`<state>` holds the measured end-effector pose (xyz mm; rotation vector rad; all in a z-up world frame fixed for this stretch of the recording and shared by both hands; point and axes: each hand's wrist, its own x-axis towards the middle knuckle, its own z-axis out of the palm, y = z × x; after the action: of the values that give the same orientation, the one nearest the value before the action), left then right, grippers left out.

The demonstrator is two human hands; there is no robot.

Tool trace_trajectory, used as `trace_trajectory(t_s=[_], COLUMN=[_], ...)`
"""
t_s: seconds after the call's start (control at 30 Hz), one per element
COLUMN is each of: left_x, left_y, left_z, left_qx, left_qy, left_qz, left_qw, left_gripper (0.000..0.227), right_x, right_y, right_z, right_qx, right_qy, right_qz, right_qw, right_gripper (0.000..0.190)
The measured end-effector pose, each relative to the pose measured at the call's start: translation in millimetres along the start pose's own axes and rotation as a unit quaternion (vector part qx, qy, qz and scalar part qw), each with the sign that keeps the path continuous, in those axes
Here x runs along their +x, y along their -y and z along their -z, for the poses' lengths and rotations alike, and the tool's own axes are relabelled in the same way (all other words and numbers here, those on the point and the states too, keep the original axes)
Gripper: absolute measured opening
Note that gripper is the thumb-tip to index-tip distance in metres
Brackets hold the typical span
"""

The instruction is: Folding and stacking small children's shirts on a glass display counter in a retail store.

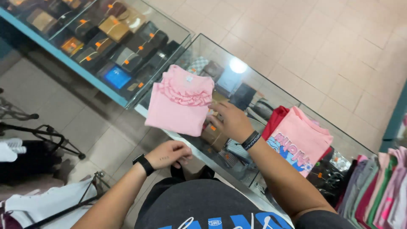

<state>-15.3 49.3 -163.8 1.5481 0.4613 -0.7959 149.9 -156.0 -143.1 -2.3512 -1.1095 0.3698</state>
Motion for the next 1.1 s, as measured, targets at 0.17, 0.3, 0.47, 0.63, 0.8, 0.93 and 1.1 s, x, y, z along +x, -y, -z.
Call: trace_trajectory(t_s=[0.17,0.3,0.47,0.63,0.8,0.93,1.1], left_x=[4.8,43.3,80.8,89.1,78.5,79.6,84.4], left_y=[13.1,36.5,21.2,-5.3,-8.5,-0.2,-13.0], left_z=[42.7,128.6,200.1,211.2,217.0,243.4,250.7], left_qx=[0.166,0.351,0.387,0.362,0.190,0.209,0.461], left_qy=[-0.166,-0.434,-0.405,-0.237,-0.054,0.010,0.050], left_qz=[-0.155,-0.286,-0.194,-0.122,-0.174,-0.408,-0.542], left_qw=[0.960,0.779,0.805,0.893,0.965,0.889,0.701], left_gripper=[0.022,0.023,0.069,0.041,0.030,0.014,0.049], right_x=[17.0,24.9,34.3,69.0,114.1,120.1,92.7], right_y=[-3.4,-10.7,-7.0,69.6,153.4,154.6,157.0], right_z=[-71.1,-84.9,-78.7,-102.9,-147.1,-159.6,-145.7], right_qx=[-0.092,-0.190,-0.308,-0.206,-0.003,0.032,0.258], right_qy=[0.034,0.001,-0.095,-0.142,0.000,-0.061,-0.265], right_qz=[0.034,0.030,-0.060,-0.052,-0.202,-0.253,-0.199], right_qw=[0.995,0.981,0.945,0.967,0.979,0.965,0.907], right_gripper=[0.054,0.040,0.039,0.034,0.060,0.027,0.017])
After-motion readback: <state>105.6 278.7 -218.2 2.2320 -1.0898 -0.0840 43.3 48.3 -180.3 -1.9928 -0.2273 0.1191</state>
